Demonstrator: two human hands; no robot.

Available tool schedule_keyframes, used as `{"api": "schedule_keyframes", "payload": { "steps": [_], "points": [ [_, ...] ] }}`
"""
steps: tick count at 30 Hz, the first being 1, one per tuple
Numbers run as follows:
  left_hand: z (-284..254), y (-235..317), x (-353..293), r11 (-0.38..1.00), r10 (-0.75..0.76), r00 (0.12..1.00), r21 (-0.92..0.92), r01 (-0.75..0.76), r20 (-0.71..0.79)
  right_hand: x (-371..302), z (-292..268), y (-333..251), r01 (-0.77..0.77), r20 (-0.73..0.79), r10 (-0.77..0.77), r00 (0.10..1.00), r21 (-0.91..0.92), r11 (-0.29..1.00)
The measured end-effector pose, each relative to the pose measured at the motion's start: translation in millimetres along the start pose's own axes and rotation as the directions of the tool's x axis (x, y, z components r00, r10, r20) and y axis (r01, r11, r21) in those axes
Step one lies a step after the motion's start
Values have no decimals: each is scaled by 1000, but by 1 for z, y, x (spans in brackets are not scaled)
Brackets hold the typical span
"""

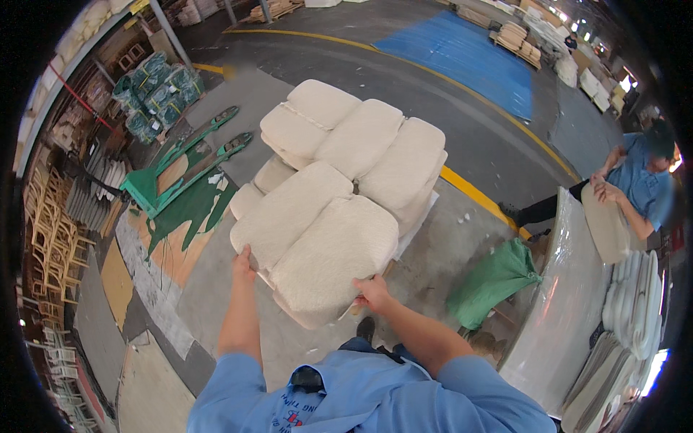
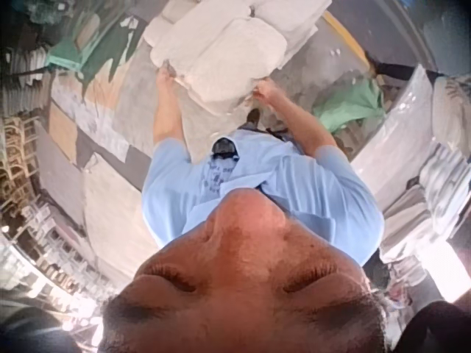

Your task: The person inserts foam inserts into fabric cushion covers at a work table. They pick up a cover, open it, place a foam insert inside, and smooth the edges before stacking the finished item. The process repeats with multiple covers and foam pieces.

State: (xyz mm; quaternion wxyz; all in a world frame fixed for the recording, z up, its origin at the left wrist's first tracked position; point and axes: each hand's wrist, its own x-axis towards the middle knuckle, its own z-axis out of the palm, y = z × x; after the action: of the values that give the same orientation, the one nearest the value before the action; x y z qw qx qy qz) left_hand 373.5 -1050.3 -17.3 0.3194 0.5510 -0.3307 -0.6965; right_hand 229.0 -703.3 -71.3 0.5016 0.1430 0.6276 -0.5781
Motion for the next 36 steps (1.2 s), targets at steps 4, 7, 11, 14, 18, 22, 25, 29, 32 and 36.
{"api": "schedule_keyframes", "payload": {
  "steps": [4,7,11,14,18,22,25,29,32,36],
  "points": [
    [0,-15,-19,976,-31,999,215,37,-31,7,12,-13,115,-59,-116,992,-12,993],
    [-9,-10,-34,944,-38,990,320,81,-137,1,15,-24,69,86,-61,994,-92,993],
    [48,-7,-65,974,75,979,197,-113,189,-3,-63,6,92,65,-80,995,-220,971],
    [65,-12,-77,877,134,963,425,-224,232,-34,-128,47,99,66,-88,994,-194,976],
    [74,-8,-86,287,412,841,826,-484,350,-122,-222,108,-6,-206,-21,978,-128,992],
    [109,-22,-102,-263,517,554,737,-623,652,-236,-314,248,-130,-596,165,786,102,986],
    [155,-53,-109,-372,432,337,506,-778,836,-326,-309,340,-290,-825,291,484,163,943],
    [247,-114,-158,-391,483,-162,46,-919,860,-373,-277,393,-480,-822,466,328,280,832],
    [271,-201,-222,90,264,-44,-70,-994,964,-389,-255,429,-363,-637,703,316,604,710],
    [241,-301,-329,367,62,-150,-162,-916,987,-358,-267,410,-36,-687,555,469,613,789]
  ]
}}
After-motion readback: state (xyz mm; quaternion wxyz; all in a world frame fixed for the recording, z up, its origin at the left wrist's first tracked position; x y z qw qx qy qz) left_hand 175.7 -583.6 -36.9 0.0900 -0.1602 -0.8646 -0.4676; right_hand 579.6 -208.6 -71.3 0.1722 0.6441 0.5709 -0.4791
